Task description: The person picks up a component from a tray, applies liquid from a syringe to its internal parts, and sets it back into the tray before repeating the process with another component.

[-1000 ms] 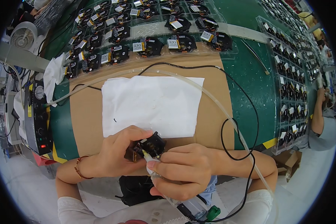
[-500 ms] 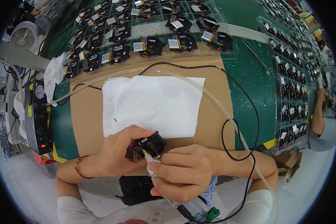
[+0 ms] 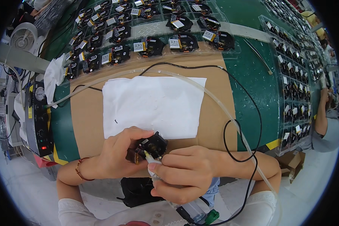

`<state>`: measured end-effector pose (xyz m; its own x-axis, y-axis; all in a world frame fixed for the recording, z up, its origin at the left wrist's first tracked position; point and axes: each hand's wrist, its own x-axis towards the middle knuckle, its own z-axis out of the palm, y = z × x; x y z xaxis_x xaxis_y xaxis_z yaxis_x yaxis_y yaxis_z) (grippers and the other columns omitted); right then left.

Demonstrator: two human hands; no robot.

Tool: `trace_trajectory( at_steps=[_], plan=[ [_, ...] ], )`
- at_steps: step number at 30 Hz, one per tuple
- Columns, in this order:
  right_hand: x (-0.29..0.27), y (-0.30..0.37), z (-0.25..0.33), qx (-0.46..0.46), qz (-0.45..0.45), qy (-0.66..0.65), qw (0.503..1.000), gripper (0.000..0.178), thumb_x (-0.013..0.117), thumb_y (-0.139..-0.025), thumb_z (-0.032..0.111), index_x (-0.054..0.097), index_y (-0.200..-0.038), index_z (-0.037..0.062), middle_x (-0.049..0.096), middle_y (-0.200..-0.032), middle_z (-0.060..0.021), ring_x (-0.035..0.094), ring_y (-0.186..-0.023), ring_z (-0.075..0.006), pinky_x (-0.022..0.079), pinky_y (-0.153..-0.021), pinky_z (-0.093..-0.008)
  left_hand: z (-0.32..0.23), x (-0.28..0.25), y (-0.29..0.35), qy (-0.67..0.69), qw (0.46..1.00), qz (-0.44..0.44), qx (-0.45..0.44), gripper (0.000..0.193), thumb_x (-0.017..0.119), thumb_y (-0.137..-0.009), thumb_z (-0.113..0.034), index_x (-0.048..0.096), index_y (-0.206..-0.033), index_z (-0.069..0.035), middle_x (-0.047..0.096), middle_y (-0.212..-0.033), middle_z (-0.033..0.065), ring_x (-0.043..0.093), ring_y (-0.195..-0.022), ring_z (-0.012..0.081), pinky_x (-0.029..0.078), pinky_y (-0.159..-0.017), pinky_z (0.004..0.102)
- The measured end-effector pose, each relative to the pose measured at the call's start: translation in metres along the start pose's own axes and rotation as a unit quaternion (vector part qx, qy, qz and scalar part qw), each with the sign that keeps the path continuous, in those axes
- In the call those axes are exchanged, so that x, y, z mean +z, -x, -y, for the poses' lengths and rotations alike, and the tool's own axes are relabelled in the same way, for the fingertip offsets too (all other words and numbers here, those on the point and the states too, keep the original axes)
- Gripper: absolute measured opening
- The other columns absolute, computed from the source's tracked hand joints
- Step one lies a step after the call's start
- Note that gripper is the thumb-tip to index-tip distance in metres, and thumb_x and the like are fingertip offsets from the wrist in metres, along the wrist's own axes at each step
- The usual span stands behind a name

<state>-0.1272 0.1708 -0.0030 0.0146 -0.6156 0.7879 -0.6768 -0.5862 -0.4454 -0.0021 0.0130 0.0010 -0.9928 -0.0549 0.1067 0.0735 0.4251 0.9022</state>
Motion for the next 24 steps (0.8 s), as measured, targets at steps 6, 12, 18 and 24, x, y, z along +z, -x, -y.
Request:
trace_trajectory(
  at_steps=[6, 12, 18, 24],
  plan=[
    [0.001, 0.0005, -0.0008, 0.0, -0.006, 0.001, 1.0, 0.041, 0.076, -0.07, 0.023, 0.045, -0.091, 0.0079, 0.06, -0.09, -0.0152, 0.056, -0.059, -0.0188, 0.049, -0.051, -0.0247, 0.0003, -0.0014, -0.0007, -0.007, 1.0, -0.001, 0.002, 0.063, 0.075, -0.062, -0.002, 0.043, -0.116, -0.003, 0.057, -0.092, 0.0129, 0.061, -0.076, 0.0292, 0.051, -0.06, 0.0322],
    [0.0005, -0.0003, 0.0002, 0.002, -0.008, 0.007, 1.0, 0.041, 0.077, -0.07, 0.022, 0.045, -0.091, 0.0085, 0.06, -0.09, -0.0151, 0.056, -0.058, -0.0188, 0.049, -0.05, -0.0244, -0.0025, -0.0026, -0.0001, -0.014, 1.0, 0.006, -0.002, 0.064, 0.077, -0.061, -0.006, 0.044, -0.116, -0.002, 0.057, -0.093, 0.0128, 0.061, -0.076, 0.0287, 0.051, -0.059, 0.0318],
    [0.002, 0.0007, -0.0007, -0.001, -0.01, 0.013, 1.0, 0.041, 0.077, -0.069, 0.021, 0.045, -0.091, 0.0089, 0.06, -0.09, -0.0148, 0.056, -0.058, -0.0187, 0.048, -0.05, -0.024, -0.001, -0.0018, 0.0009, 0.002, 1.0, 0.001, -0.022, 0.064, 0.078, -0.06, -0.01, 0.045, -0.115, -0.002, 0.058, -0.093, 0.0137, 0.062, -0.072, 0.0277, 0.051, -0.058, 0.0312],
    [0.0025, 0.0005, -0.0002, -0.008, -0.012, 0.016, 1.0, 0.04, 0.077, -0.069, 0.02, 0.045, -0.091, 0.009, 0.06, -0.089, -0.0145, 0.056, -0.057, -0.0187, 0.048, -0.049, -0.0237, -0.0018, -0.0026, 0.0006, 0.004, 1.0, -0.005, -0.02, 0.064, 0.078, -0.061, -0.011, 0.045, -0.116, -0.002, 0.059, -0.09, 0.0135, 0.062, -0.069, 0.0261, 0.051, -0.057, 0.0304]
  ],
)
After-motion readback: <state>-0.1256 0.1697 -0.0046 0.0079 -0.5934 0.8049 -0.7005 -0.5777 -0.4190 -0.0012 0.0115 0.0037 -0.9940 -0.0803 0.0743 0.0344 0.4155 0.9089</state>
